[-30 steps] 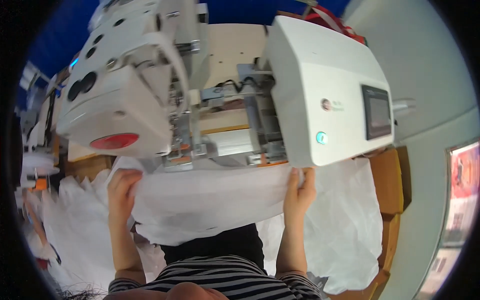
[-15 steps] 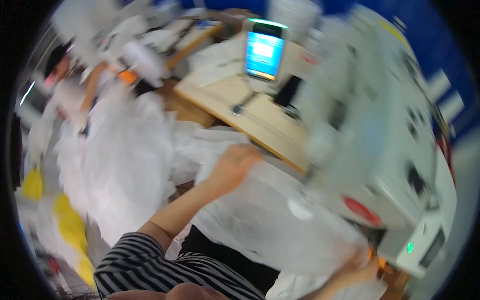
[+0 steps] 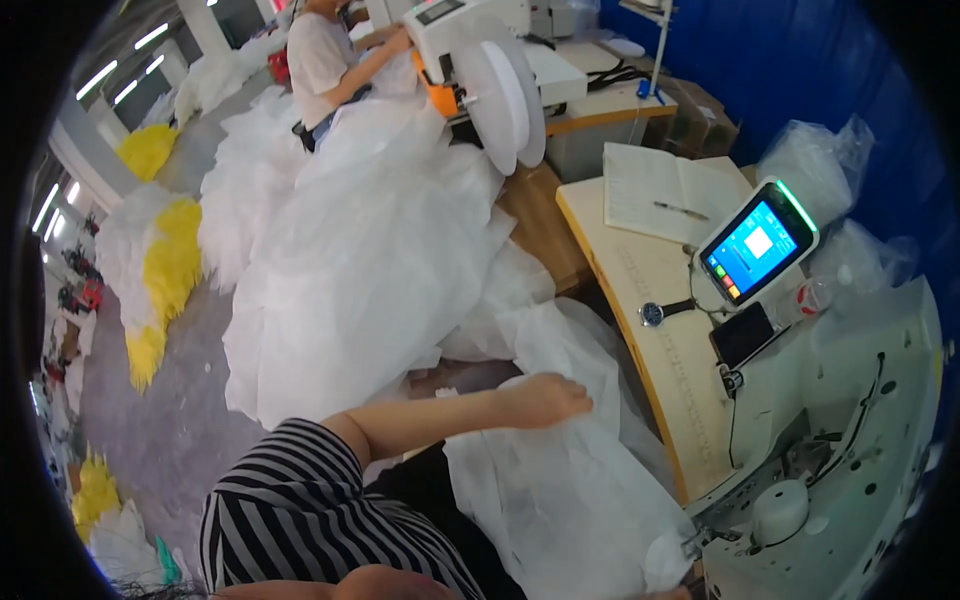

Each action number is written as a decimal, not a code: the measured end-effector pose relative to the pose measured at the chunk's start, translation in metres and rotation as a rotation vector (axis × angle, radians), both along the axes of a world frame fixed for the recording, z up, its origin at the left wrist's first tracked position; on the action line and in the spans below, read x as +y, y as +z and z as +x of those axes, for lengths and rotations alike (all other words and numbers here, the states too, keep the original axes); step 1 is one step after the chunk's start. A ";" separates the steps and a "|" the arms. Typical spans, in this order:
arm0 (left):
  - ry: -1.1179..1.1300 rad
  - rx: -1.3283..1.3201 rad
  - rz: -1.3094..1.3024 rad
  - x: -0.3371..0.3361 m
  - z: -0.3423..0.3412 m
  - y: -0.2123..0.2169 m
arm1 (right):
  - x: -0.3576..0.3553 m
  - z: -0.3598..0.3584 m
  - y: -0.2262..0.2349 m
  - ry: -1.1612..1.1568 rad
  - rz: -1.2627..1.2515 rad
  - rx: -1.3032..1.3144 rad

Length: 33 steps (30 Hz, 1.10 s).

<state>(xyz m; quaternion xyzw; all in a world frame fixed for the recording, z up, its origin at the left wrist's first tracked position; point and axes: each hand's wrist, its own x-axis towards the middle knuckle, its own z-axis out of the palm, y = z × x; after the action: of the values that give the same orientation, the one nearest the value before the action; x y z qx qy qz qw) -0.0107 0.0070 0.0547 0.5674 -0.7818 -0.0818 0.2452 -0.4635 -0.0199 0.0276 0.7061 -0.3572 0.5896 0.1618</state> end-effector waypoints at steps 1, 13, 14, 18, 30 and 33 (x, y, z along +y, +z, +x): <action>0.047 0.042 -0.067 -0.005 -0.003 -0.013 | -0.011 -0.019 -0.006 -0.010 -0.010 0.030; 0.330 0.131 0.040 0.019 0.033 0.031 | 0.045 0.092 0.100 -0.216 0.929 -0.007; 0.390 0.030 -0.090 0.025 0.036 0.033 | 0.046 0.095 0.110 -0.102 1.013 -0.215; 0.408 0.251 -0.137 0.021 0.031 0.069 | 0.038 0.103 0.121 -0.195 0.704 -0.041; 0.178 0.744 0.401 -0.025 -0.013 0.116 | 0.109 0.046 0.154 0.242 1.202 -1.296; -0.096 0.445 0.342 -0.015 -0.053 0.149 | 0.125 0.027 0.157 -0.343 1.132 -0.936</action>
<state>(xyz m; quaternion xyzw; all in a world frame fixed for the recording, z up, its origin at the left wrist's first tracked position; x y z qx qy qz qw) -0.0640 -0.0079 0.2035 0.5308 -0.7096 -0.3468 0.3073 -0.4366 0.1053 0.1846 0.2918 -0.7420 0.5210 -0.3049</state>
